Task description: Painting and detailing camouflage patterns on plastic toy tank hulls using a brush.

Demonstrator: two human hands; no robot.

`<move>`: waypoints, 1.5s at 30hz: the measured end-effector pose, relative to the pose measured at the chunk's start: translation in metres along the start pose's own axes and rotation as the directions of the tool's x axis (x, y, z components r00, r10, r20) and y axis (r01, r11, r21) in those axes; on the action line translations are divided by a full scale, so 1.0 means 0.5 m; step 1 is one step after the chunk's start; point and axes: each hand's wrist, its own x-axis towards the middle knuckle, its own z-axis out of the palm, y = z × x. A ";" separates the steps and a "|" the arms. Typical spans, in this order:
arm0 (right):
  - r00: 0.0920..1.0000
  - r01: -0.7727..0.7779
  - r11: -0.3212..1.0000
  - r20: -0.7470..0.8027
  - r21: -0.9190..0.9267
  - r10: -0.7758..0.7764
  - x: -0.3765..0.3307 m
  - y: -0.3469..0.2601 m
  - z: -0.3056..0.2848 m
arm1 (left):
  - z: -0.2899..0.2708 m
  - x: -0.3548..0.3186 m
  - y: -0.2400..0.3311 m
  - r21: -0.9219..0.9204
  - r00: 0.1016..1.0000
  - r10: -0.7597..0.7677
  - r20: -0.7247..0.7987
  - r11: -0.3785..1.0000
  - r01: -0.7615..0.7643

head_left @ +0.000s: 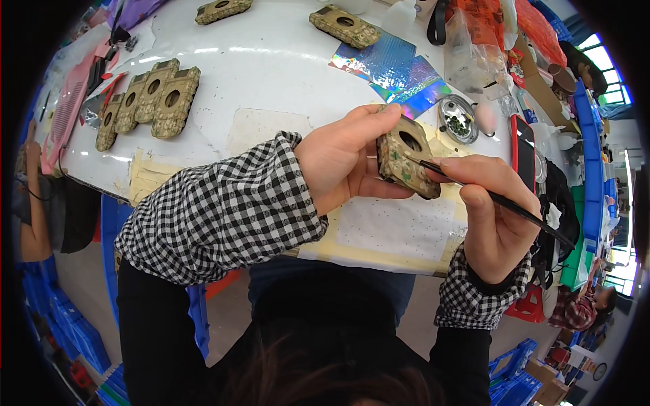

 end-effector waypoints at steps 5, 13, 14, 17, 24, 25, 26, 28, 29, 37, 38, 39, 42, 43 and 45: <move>1.000 0.012 1.000 -0.007 0.002 -0.012 -0.001 0.002 0.000 | 0.001 0.000 0.000 -0.012 1.000 0.005 0.012 1.000 -0.005; 0.999 0.021 0.999 0.043 -0.043 -0.019 0.002 -0.003 -0.001 | -0.001 0.000 -0.001 -0.012 1.000 0.012 0.012 1.000 -0.012; 0.999 0.018 0.999 0.043 -0.043 -0.016 0.002 -0.002 -0.001 | -0.001 0.001 -0.002 -0.011 1.000 0.011 0.013 1.000 -0.011; 0.999 0.014 0.999 0.033 -0.035 -0.013 0.000 -0.001 -0.001 | 0.000 0.003 -0.002 -0.007 1.000 0.008 0.005 1.000 -0.008; 0.999 0.012 0.999 0.037 -0.042 -0.011 0.001 -0.003 0.000 | -0.001 0.003 -0.002 -0.008 1.000 0.012 0.003 1.000 -0.012; 0.999 0.011 0.999 0.036 -0.037 -0.010 0.001 -0.002 0.000 | -0.001 0.002 -0.002 -0.007 1.000 0.012 0.003 1.000 -0.012; 0.999 0.009 0.999 0.035 -0.032 -0.008 0.001 -0.001 0.000 | -0.001 0.002 -0.002 -0.006 1.000 0.013 0.003 1.000 -0.013; 1.000 0.016 1.000 0.026 -0.018 -0.015 0.001 0.003 -0.002 | 0.001 0.001 -0.001 -0.008 1.000 0.011 -0.004 1.000 -0.011; 1.000 0.019 1.000 0.021 -0.012 -0.019 0.000 0.004 -0.004 | 0.002 0.001 -0.001 -0.008 1.000 0.010 -0.006 1.000 -0.010; 1.000 0.013 1.000 0.020 -0.001 -0.013 0.001 0.006 -0.001 | 0.003 0.000 0.002 0.004 1.000 -0.011 -0.017 1.000 0.011; 1.000 0.011 1.000 0.018 0.003 -0.011 0.001 0.006 -0.001 | 0.003 0.000 0.002 0.003 1.000 -0.012 -0.015 1.000 0.012; 1.000 0.007 1.000 0.019 0.002 -0.007 0.002 0.005 -0.001 | 0.004 -0.001 0.002 0.002 1.000 -0.012 -0.012 1.000 0.012; 1.000 0.000 1.000 0.021 0.007 0.000 0.002 0.004 -0.002 | 0.004 -0.001 0.003 0.004 1.000 -0.011 -0.007 1.000 0.011; 1.000 -0.001 1.000 0.021 0.011 0.001 0.002 0.004 -0.002 | 0.003 -0.001 0.003 0.005 1.000 -0.014 -0.003 1.000 0.014; 1.000 -0.003 1.000 0.020 0.008 0.003 0.002 0.003 -0.003 | 0.005 0.000 0.004 0.006 1.000 -0.022 -0.002 1.000 0.022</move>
